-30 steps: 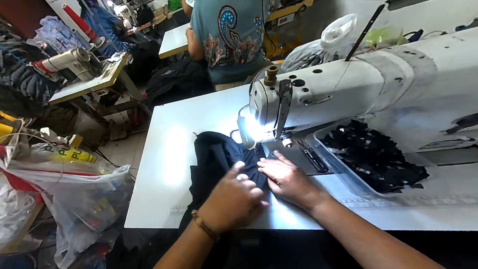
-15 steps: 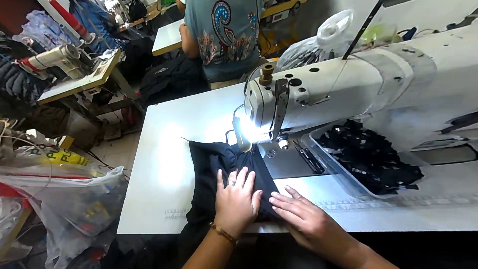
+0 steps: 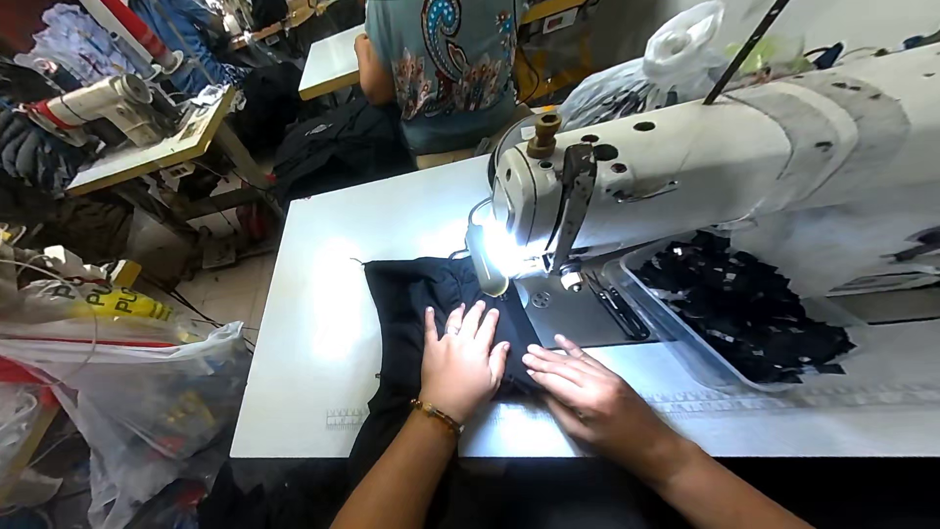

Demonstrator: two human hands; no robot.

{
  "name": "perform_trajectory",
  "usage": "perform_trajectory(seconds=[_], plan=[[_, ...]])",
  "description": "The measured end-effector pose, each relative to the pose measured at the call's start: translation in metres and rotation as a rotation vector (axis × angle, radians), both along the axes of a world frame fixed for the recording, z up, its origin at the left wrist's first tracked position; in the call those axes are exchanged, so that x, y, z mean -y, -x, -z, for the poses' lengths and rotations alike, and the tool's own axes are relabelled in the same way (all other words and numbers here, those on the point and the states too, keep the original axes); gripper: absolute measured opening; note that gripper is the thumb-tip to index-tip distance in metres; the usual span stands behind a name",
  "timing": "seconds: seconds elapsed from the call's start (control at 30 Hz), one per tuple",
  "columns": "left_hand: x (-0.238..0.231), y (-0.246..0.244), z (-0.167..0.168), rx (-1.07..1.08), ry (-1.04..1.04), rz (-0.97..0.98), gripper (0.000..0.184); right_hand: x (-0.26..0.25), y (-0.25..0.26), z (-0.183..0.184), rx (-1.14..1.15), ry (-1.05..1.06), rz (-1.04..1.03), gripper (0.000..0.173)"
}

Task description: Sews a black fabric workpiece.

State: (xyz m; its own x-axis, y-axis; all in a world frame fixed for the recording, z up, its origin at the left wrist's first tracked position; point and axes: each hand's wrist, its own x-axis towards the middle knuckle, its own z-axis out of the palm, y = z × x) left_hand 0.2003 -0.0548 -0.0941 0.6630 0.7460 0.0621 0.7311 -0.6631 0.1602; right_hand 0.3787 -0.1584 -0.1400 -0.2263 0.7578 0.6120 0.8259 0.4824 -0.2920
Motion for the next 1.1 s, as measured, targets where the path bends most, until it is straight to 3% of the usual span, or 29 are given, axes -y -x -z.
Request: perform_trajectory(seconds=[0.27, 0.43, 0.6, 0.67, 0.77, 0.83, 1.1], plan=[[-0.028, 0.002, -0.007, -0.004, 0.038, 0.018, 0.049, -0.037, 0.001, -0.002, 0.008, 0.032, 0.012, 0.028], [-0.019, 0.026, -0.006, 0.307, -0.217, 0.311, 0.022, -0.042, 0.000, -0.007, 0.020, 0.069, 0.018, 0.025], [0.015, 0.029, -0.038, 0.337, -0.029, 0.518, 0.019, -0.016, 0.005, -0.006, -0.004, -0.027, -0.097, 0.023], [0.017, 0.024, -0.028, 0.370, -0.010, 0.461, 0.013, 0.004, 0.007, -0.002, -0.004, -0.021, -0.089, 0.023], [0.021, 0.020, -0.002, 0.171, -0.013, 0.234, 0.042, 0.025, 0.004, 0.005, -0.002, 0.025, -0.002, 0.026], [0.031, 0.017, 0.015, 0.097, -0.089, 0.126, 0.049, 0.032, 0.004, 0.006, 0.003, 0.036, 0.038, 0.026], [0.020, 0.013, 0.012, 0.039, -0.115, 0.058, 0.049, 0.008, 0.006, 0.001, -0.035, 0.041, 0.053, 0.025]])
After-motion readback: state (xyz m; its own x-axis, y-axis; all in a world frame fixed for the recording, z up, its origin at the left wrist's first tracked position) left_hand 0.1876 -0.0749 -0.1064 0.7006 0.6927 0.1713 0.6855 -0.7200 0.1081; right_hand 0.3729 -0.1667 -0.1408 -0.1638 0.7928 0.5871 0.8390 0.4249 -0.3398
